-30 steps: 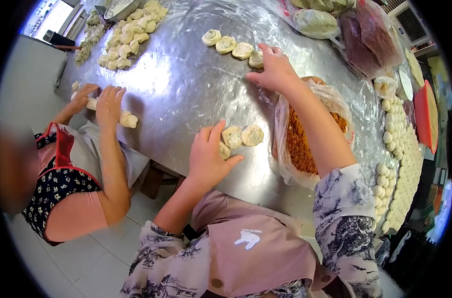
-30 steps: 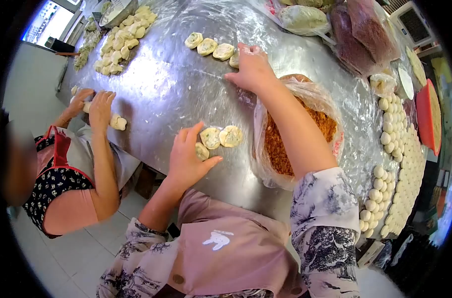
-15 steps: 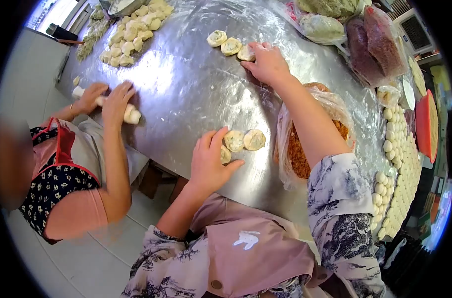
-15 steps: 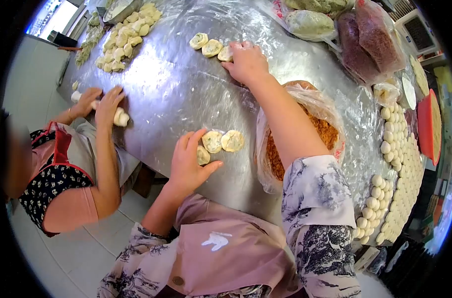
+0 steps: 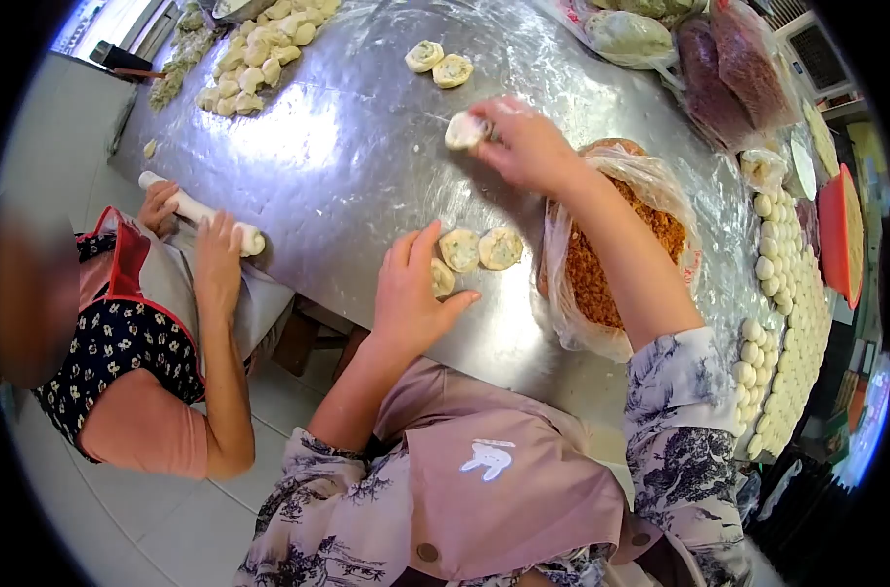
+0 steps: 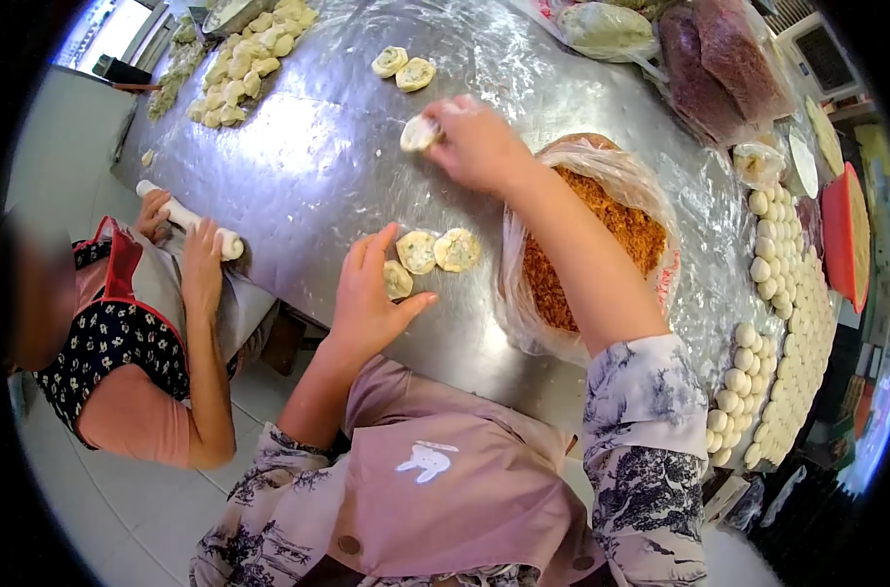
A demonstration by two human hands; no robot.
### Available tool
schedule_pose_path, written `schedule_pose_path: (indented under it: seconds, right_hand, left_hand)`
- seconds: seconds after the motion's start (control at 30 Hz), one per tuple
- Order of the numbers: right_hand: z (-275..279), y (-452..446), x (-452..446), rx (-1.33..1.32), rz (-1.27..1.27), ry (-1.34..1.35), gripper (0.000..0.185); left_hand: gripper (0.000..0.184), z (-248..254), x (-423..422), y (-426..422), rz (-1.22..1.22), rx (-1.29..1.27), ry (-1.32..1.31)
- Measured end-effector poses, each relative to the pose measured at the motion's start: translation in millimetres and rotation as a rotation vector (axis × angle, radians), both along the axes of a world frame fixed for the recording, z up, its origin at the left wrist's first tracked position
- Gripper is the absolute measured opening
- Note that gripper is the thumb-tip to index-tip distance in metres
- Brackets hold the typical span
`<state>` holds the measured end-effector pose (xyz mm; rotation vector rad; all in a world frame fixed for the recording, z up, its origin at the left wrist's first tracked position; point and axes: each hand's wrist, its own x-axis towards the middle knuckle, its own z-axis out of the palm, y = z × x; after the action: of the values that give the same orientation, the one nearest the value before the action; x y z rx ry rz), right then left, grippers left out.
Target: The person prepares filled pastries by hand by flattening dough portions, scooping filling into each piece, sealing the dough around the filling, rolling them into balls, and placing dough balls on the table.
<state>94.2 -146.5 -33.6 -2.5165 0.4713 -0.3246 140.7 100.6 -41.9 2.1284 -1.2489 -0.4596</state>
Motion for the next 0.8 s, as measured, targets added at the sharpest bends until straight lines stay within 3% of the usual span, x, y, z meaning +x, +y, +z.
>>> schedule_pose_path:
  seconds: [0.13, 0.2, 0.33, 0.43, 0.47, 0.53, 0.6, 0.7, 0.8]
  right_hand:
    - [11.2, 32.4, -19.6, 0.125, 0.221, 0.091, 0.042]
    - [8.6, 41.2, -26.7, 0.105, 0.351, 0.150, 0.042]
    - [16.9, 39.6, -34.5, 0.256, 0.346, 0.229, 0.047]
    - [14.4, 40.3, -44.3, 0.009, 0.201, 0.004, 0.049]
    - [23.3, 38.0, -49.2, 0.081, 0.177, 0.003, 0.051]
    - [50.0, 41.8, -59.9, 0.205, 0.100, 0.000, 0.051]
    - [68.8, 44.5, -75.3, 0.253, 0.048, 0.011, 0.052]
    - [80.0, 42.5, -107.4, 0.211, -0.021, 0.019, 0.052]
    - [81.5, 44.7, -146.6, 0.211, -0.155, 0.014, 0.052]
  left_hand:
    - [0.099, -1.5, 1.7, 3.3, 0.053, -0.061, 0.007]
    - [0.102, -0.4, 5.3, 3.3, 0.071, -0.010, 0.108]
    - [0.100, 11.0, 20.2, -1.7, 0.084, 0.026, 0.413]
    - [0.096, 6.4, 50.4, -22.5, 0.096, 0.025, 0.308]
    - [0.092, -0.6, 65.9, -36.4, 0.131, -0.017, 0.270]
    - [0.089, -0.1, 95.9, -73.0, 0.139, -0.069, -0.087]
    - [0.089, 0.5, 119.6, -112.9, 0.134, -0.069, -0.204]
    - [0.092, 4.8, 147.7, -164.6, 0.034, 0.076, -0.363]
    - [0.092, 8.4, 161.0, -200.4, 0.001, 0.265, -0.313]
